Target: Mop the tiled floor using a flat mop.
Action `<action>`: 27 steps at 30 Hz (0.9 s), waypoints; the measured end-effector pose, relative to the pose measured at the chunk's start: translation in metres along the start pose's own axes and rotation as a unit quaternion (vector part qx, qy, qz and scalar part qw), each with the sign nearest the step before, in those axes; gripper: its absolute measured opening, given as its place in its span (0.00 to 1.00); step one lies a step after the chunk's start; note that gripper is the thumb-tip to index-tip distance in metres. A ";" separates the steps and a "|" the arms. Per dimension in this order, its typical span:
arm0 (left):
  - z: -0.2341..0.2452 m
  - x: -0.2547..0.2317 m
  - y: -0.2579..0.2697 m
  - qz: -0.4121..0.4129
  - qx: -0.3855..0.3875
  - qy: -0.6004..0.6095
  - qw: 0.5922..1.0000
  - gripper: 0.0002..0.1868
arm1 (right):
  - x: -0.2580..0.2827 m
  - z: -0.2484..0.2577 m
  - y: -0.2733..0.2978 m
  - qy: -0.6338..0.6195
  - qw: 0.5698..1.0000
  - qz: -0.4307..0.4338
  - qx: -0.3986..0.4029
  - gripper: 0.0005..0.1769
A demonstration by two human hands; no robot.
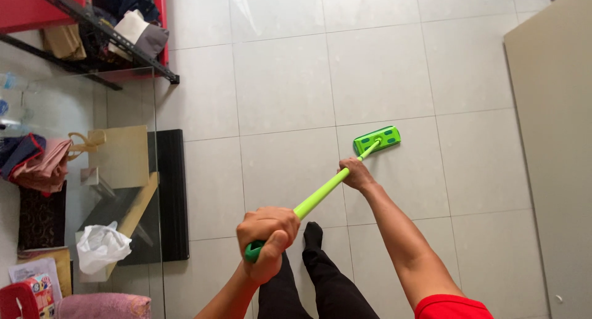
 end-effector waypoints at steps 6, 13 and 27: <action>-0.020 0.004 -0.022 -0.008 0.153 0.019 0.988 0.17 | -0.013 0.017 0.018 -0.021 0.997 -0.041 -0.059 0.14; -0.027 -0.012 -0.025 -0.004 0.266 0.037 0.963 0.19 | -0.012 0.004 0.033 0.002 0.996 -0.021 -0.090 0.13; 0.026 -0.105 0.015 0.045 0.365 0.034 0.929 0.24 | 0.108 -0.064 0.038 -0.102 0.990 -0.005 -0.095 0.14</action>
Point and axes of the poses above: each hand's wrist, its own y-axis away from the middle knuckle, its own z-axis out of the back of the hand, x = y × z, the point moved 4 cm from there along -y, towards the middle knuckle, and after that the axes turned 4 degrees about -y, right-handed, at the moved point
